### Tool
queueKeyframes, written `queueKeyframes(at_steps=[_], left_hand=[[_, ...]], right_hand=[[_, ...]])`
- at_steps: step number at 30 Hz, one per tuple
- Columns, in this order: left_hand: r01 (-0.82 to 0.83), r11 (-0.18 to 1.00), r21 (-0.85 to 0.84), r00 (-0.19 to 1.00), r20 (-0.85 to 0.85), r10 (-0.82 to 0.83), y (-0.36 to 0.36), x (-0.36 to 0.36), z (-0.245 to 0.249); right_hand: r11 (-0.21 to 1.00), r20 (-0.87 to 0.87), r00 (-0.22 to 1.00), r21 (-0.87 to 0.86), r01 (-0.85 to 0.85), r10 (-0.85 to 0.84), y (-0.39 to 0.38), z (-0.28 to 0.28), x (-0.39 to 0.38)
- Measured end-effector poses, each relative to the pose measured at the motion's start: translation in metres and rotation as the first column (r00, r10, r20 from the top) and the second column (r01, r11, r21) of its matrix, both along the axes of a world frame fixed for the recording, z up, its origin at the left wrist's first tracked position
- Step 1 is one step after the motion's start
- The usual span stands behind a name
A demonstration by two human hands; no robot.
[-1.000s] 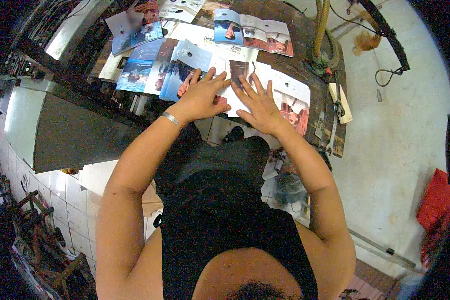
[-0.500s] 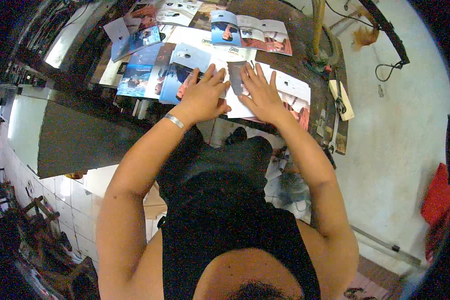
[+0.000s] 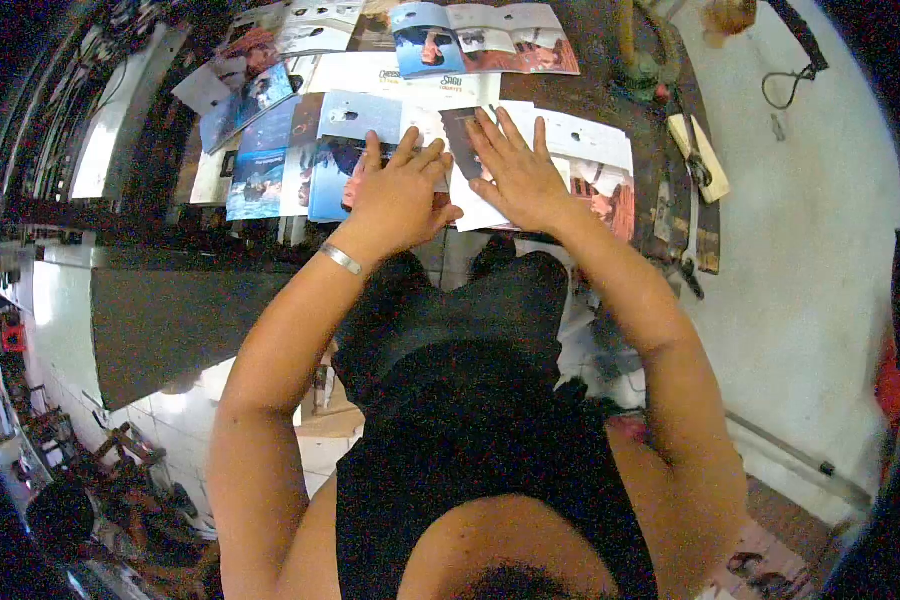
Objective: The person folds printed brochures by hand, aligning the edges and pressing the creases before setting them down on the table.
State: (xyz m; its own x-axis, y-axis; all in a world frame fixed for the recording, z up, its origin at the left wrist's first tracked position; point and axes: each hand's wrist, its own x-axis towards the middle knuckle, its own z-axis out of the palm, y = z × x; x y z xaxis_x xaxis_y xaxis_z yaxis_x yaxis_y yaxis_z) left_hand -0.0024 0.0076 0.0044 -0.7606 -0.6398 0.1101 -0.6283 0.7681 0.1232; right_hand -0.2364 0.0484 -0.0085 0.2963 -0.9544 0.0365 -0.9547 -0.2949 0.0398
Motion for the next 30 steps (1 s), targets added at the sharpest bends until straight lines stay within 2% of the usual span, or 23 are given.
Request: queueKeyframes(at_steps=[4,11,15,17,20,23,26,30], left_hand=[[0.011,1.0,-0.02,0.999,0.039,-0.01,0.0,-0.002,0.004],[0.045,0.997,-0.056,0.971,0.237,-0.031,-0.001,-0.012,0.028],[0.093,0.991,-0.094,0.975,0.212,-0.071,-0.004,-0.017,0.028],[0.108,0.991,-0.085,0.961,0.263,-0.083,-0.004,-0.023,0.034],[0.136,0.99,-0.049,0.949,0.292,-0.116,-0.004,-0.034,0.045],[0.15,0.989,-0.001,0.926,0.352,-0.14,-0.003,-0.044,0.052],[0.145,0.989,-0.002,0.904,0.406,-0.131,-0.002,-0.051,0.055],[0.145,0.989,0.013,0.877,0.462,-0.134,0.002,-0.059,0.061]], right_hand=[[0.999,0.01,1.0,-0.037,-0.009,0.01,0.002,-0.006,-0.003],[0.997,0.099,0.995,0.068,0.026,-0.033,0.001,0.005,0.002],[0.998,0.146,0.989,-0.057,-0.016,0.024,0.0,-0.01,-0.003],[0.996,0.147,0.989,-0.084,-0.02,0.033,0.001,-0.01,-0.003],[1.0,0.173,0.985,-0.025,-0.002,0.006,0.001,-0.001,-0.002],[0.999,0.289,0.957,-0.051,0.015,0.0,-0.003,-0.016,-0.013],[0.953,0.351,0.911,-0.124,0.276,-0.218,0.02,-0.005,-0.012],[0.896,0.287,0.882,-0.136,0.423,-0.373,0.05,-0.012,-0.013]])
